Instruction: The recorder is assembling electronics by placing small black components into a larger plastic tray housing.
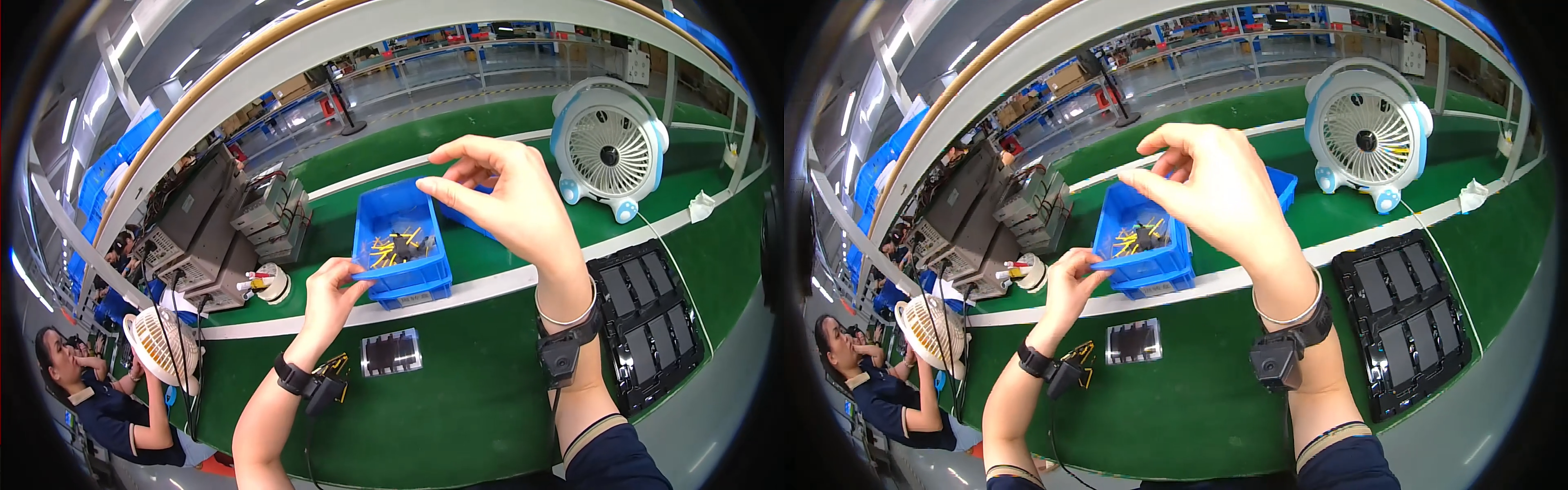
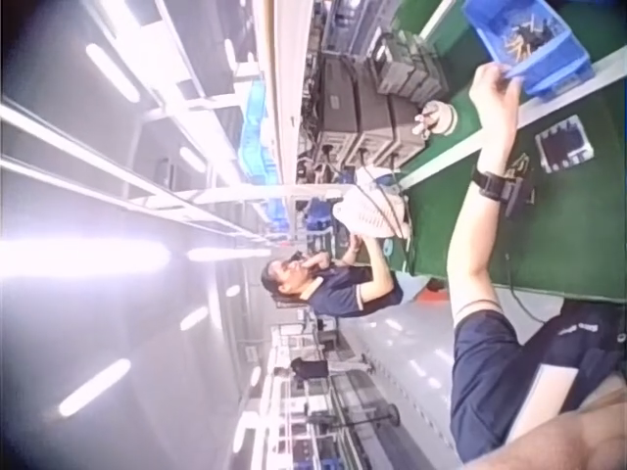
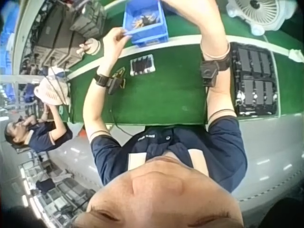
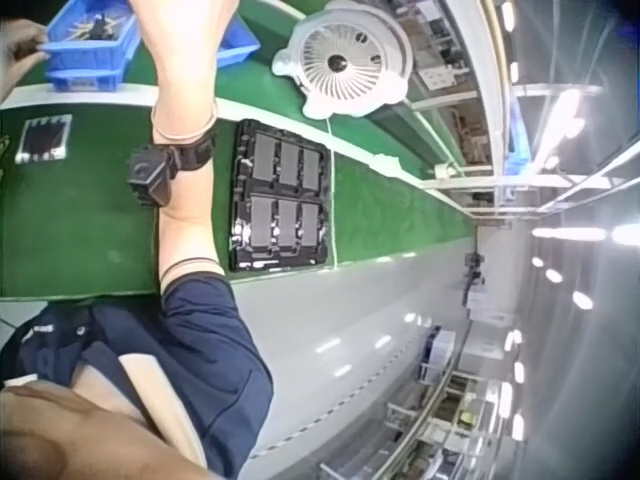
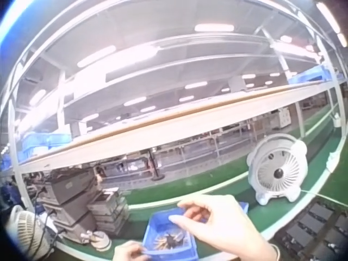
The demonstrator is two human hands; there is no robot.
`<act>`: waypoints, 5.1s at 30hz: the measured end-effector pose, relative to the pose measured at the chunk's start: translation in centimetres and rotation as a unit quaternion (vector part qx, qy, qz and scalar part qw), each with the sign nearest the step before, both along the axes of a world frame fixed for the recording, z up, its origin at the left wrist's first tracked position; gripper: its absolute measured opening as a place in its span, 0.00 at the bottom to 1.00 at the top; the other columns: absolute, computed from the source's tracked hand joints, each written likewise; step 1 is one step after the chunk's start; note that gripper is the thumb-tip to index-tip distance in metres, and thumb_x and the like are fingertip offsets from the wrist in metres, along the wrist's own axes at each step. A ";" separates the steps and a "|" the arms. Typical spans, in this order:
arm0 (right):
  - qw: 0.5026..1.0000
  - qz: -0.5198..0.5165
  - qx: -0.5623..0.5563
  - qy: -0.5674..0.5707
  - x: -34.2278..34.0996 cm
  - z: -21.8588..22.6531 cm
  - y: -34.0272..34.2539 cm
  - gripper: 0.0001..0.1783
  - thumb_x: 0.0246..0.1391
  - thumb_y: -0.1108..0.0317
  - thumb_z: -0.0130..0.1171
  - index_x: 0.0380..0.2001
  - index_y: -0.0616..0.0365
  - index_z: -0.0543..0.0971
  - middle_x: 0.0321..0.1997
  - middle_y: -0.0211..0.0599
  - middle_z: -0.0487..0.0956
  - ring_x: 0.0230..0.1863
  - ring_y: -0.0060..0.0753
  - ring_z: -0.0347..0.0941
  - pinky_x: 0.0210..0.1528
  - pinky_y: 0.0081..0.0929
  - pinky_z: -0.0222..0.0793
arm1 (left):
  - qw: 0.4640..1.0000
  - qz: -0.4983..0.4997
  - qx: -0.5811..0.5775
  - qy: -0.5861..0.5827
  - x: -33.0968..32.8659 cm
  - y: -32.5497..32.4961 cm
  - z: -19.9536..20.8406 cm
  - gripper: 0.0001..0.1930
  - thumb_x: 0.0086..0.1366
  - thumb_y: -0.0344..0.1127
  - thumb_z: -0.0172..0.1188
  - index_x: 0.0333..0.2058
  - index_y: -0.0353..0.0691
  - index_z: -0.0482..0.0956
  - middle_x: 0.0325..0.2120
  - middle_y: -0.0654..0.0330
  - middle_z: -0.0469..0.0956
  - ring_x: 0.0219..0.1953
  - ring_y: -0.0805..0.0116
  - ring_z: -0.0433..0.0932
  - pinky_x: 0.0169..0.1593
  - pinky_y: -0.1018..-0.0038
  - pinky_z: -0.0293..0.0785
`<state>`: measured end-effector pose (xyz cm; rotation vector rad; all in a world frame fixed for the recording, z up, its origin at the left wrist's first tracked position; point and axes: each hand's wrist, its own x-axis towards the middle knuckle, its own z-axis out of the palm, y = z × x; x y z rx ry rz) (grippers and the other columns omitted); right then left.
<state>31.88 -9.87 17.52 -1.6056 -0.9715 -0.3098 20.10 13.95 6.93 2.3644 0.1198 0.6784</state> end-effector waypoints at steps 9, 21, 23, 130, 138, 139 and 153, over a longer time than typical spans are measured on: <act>1.000 0.002 0.016 -0.019 0.7 0.0 -1.1 0.13 0.45 0.64 0.66 0.30 0.64 0.81 0.21 0.31 0.78 0.23 0.14 0.70 0.27 0.15 0.67 | 0.997 0.008 -0.074 0.019 -1.2 -1.2 1.3 0.15 0.54 0.22 0.63 0.42 0.30 0.76 0.41 0.54 0.78 0.41 0.66 0.80 0.43 0.74 0.78; 0.887 -0.193 -0.412 -0.083 6.3 -11.0 0.9 0.04 0.30 0.68 0.63 0.16 0.54 0.81 0.21 0.42 0.79 0.27 0.44 0.77 0.34 0.35 0.74 | 0.998 0.046 0.012 0.038 -7.7 -0.7 2.9 0.13 0.56 0.23 0.61 0.42 0.32 0.78 0.35 0.54 0.80 0.37 0.69 0.81 0.42 0.76 0.77; 0.873 -0.133 -0.464 -0.064 5.3 -12.5 1.5 0.07 0.29 0.69 0.64 0.19 0.54 0.81 0.25 0.42 0.80 0.30 0.44 0.77 0.36 0.36 0.74 | 0.997 0.040 -0.048 0.036 -9.9 -0.5 1.8 0.12 0.56 0.24 0.61 0.41 0.31 0.78 0.34 0.54 0.80 0.37 0.69 0.81 0.42 0.76 0.77; 0.854 0.497 -0.155 0.010 -19.9 -15.4 0.7 0.07 0.36 0.71 0.67 0.21 0.55 0.78 0.26 0.41 0.79 0.33 0.44 0.79 0.36 0.29 0.76 | 0.637 -0.520 -0.492 0.287 -14.9 -5.1 -6.4 0.11 0.56 0.33 0.66 0.25 0.29 0.79 0.21 0.55 0.80 0.22 0.72 0.80 0.24 0.80 0.76; 0.756 0.580 -0.220 0.208 -16.7 -16.4 2.9 0.03 0.42 0.75 0.63 0.20 0.60 0.79 0.21 0.42 0.77 0.24 0.35 0.77 0.30 0.26 0.74 | 0.594 -0.395 -0.651 0.259 -15.3 -5.8 -9.4 0.15 0.61 0.40 0.60 0.20 0.37 0.77 0.15 0.66 0.74 0.16 0.82 0.68 0.20 0.86 0.60; 0.714 0.586 -0.234 0.302 -16.1 -16.9 2.9 0.03 0.44 0.75 0.62 0.21 0.62 0.79 0.21 0.42 0.78 0.22 0.32 0.77 0.28 0.24 0.73 | 0.617 -0.363 -0.651 0.252 -15.4 -5.8 -8.7 0.13 0.62 0.39 0.60 0.23 0.38 0.79 0.16 0.69 0.73 0.18 0.83 0.65 0.22 0.86 0.57; 0.575 0.536 -0.270 0.557 -14.2 -15.9 4.3 0.14 0.49 0.61 0.62 0.21 0.63 0.79 0.24 0.41 0.78 0.24 0.32 0.75 0.30 0.26 0.72 | 0.580 -0.330 -0.718 0.200 -14.7 -5.2 -9.5 0.19 0.63 0.46 0.58 0.20 0.39 0.73 0.15 0.66 0.73 0.16 0.83 0.69 0.19 0.87 0.61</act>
